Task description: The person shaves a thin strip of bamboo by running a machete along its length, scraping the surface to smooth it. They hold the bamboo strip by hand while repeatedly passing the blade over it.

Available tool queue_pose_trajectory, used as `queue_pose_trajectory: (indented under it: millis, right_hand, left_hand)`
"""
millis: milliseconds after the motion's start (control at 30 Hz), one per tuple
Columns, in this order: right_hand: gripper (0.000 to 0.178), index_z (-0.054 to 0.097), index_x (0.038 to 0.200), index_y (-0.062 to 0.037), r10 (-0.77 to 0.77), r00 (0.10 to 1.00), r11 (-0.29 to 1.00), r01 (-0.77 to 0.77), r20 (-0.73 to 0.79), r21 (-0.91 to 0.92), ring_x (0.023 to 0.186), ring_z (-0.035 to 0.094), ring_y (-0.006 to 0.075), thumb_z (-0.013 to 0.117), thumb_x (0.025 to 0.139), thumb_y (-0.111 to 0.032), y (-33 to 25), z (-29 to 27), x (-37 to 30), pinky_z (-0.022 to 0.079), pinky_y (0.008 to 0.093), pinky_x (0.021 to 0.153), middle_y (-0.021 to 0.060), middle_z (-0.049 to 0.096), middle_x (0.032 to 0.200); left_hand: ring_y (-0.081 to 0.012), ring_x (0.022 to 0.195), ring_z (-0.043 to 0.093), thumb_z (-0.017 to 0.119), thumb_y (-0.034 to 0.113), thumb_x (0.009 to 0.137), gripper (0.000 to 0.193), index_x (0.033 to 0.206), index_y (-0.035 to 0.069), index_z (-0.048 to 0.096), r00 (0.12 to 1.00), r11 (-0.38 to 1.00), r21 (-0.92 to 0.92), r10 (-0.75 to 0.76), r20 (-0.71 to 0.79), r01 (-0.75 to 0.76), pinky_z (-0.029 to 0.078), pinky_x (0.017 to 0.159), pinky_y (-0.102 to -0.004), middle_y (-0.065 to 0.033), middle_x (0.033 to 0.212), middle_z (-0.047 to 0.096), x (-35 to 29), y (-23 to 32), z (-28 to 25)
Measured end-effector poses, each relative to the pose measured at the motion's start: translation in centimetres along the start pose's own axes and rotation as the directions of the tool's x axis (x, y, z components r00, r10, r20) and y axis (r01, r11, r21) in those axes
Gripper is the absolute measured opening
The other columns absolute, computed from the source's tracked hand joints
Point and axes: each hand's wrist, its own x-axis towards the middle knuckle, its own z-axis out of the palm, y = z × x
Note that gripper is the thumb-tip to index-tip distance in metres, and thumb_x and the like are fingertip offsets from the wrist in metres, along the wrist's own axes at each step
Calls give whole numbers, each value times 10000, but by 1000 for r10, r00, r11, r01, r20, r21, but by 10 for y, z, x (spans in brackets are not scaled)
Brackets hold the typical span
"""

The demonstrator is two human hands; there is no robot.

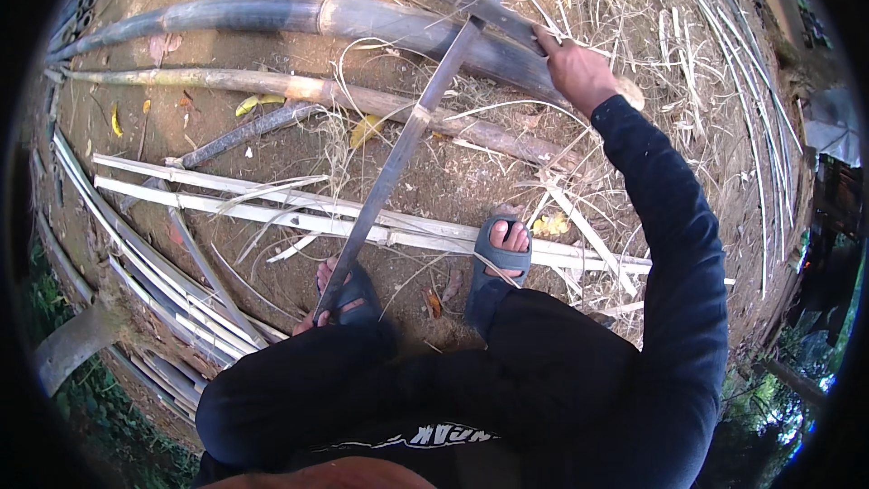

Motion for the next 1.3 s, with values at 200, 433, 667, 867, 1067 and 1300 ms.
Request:
queue_pose_trajectory:
  millis: [200, 433, 667, 867, 1067, 1300]
  right_hand:
    - [606, 218, 1554, -202, -212, 977, 966, 203, -37, -161, 544, 571, 195, 452, 1003, -107, -5, -3, 4, 547, 414, 522, 126, 585, 838]
    - [504, 485, 1417, -136, 323, 944, 919, -296, -65, 261, 641, 672, 347, 500, 914, -136, 72, 22, 41, 556, 481, 638, 215, 653, 725]
    - [670, 325, 1529, -185, 13, 980, 914, 68, -196, 400, 528, 587, 225, 597, 917, -155, -54, 35, -65, 532, 378, 459, 128, 611, 786]
    - [717, 314, 1535, -225, -447, 880, 763, 470, -164, 444, 705, 628, 263, 583, 876, -136, -156, 14, -144, 531, 394, 600, 125, 558, 830]
    - [702, 311, 1540, -261, -539, 784, 674, 621, -307, 401, 666, 604, 235, 546, 889, -145, -170, 13, -158, 525, 369, 594, 104, 541, 813]
    - [703, 375, 1519, -267, -432, 840, 857, 496, -328, 141, 650, 550, 208, 585, 865, -119, -95, 11, -105, 466, 363, 572, 52, 471, 748]
  left_hand:
    - [-212, 616, 645, 610, 424, 964, 352, 861, 97, 687, 997, 998, -19, -64, 35, 65, 473, 573, -359, -78, 664, 653, -4, -6, -5]
    - [-185, 620, 636, 605, 418, 969, 352, 866, 94, 694, 983, 962, -243, -90, 162, 128, 471, 577, -348, -60, 676, 656, -4, -25, -2]
    - [-274, 578, 584, 638, 450, 941, 410, 794, 79, 546, 978, 986, -141, -62, 201, 91, 410, 546, -385, -89, 601, 569, 10, -59, -17]
    - [-386, 619, 597, 644, 428, 936, 376, 858, 77, 533, 998, 988, 148, -54, 13, 51, 428, 570, -430, -164, 629, 570, 10, -13, -15]
    - [-442, 664, 593, 645, 412, 934, 357, 894, 79, 524, 997, 988, 144, -66, 48, 59, 439, 589, -456, -204, 656, 567, 13, 7, -22]
    - [-485, 714, 600, 662, 402, 920, 350, 893, 84, 519, 995, 991, 127, -59, 86, 48, 456, 600, -494, -231, 689, 591, 31, 6, -21]
